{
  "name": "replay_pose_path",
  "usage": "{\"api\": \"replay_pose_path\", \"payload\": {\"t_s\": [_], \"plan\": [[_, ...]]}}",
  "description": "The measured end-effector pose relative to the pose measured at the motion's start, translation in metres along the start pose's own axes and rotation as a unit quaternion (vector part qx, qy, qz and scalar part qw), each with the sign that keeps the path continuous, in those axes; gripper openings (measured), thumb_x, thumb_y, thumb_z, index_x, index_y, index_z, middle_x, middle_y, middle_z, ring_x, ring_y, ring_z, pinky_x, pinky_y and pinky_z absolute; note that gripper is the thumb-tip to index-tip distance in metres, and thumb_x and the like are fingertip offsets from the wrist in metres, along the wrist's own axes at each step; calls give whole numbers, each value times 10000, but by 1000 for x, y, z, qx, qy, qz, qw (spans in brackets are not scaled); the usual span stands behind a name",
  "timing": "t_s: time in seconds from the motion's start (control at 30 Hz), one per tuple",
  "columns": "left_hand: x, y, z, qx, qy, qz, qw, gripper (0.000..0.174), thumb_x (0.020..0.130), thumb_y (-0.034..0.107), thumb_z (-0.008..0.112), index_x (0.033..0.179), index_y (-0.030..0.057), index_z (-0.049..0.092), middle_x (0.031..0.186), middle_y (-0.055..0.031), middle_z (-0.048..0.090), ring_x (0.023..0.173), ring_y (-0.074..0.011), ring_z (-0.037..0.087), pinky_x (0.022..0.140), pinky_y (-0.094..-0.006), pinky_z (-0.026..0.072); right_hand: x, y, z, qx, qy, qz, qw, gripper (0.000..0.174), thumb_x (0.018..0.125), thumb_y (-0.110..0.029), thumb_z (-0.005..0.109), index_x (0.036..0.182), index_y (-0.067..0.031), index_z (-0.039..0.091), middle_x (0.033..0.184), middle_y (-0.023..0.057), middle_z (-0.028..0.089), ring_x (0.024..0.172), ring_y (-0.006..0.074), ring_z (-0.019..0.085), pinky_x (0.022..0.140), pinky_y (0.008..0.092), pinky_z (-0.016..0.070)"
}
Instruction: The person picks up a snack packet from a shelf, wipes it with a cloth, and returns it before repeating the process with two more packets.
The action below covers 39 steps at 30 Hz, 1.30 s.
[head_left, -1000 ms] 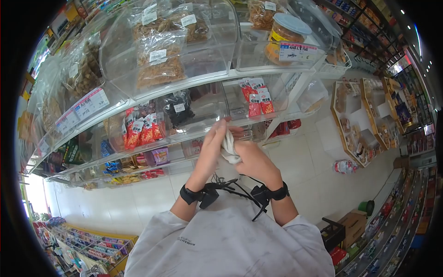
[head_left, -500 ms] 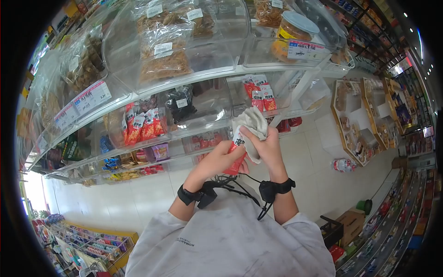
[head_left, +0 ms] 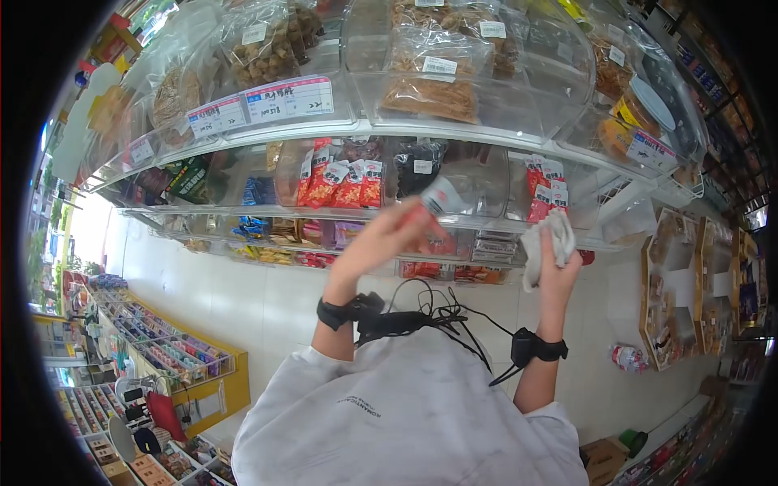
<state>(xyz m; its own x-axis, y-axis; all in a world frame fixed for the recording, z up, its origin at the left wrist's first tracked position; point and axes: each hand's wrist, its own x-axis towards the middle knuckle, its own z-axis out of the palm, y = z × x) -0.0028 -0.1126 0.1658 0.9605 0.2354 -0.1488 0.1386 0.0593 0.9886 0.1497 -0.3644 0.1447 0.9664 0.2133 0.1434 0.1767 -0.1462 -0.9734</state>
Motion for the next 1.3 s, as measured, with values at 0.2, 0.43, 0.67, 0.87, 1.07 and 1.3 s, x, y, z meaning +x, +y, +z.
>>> {"api": "replay_pose_path", "payload": {"t_s": [0.2,0.43,0.67,0.87,1.07,1.3], "plan": [[16,-61,-116,490,476,65,727,330,977,168,568,1251,-12,602,1263,-254,596,1058,-375,590,916,-453,470,-1,9,-9,32,17,45,998,336,932,-245,730,1060,64,697,970,76,713,862,108,641,783,252,496],[29,-159,-174,583,429,121,680,243,903,106,617,1105,-10,688,1093,-271,666,1029,-415,633,864,-484,496,-6,15,-12,17,9,35,999,332,936,-247,726,1047,65,704,965,71,718,867,97,637,787,241,489],[42,-142,-161,544,427,155,706,183,941,174,601,891,9,663,801,-217,681,782,-427,643,752,-495,509,-3,20,-44,70,15,41,997,325,938,-229,725,1082,62,697,991,72,720,891,108,643,810,257,500],[60,-17,13,151,336,173,913,277,1042,213,541,994,-27,671,794,-65,668,710,-104,587,650,-277,471,5,47,-87,160,97,134,973,416,944,-332,716,1121,40,663,1054,76,690,941,106,615,835,272,489],[143,-18,182,167,22,245,955,251,1009,139,549,1189,-20,624,1012,-104,700,988,-164,661,863,-303,512,10,43,-127,291,105,151,939,562,1002,-431,592,1326,21,514,1136,123,664,917,204,701,813,305,545],[297,-120,227,323,-6,-1,946,455,824,270,715,1140,-51,641,1168,-296,651,1122,-380,645,945,-431,517,5,58,-169,268,151,154,939,454,1049,-377,515,1331,-22,512,1098,91,657,886,178,678,767,326,550]]}}
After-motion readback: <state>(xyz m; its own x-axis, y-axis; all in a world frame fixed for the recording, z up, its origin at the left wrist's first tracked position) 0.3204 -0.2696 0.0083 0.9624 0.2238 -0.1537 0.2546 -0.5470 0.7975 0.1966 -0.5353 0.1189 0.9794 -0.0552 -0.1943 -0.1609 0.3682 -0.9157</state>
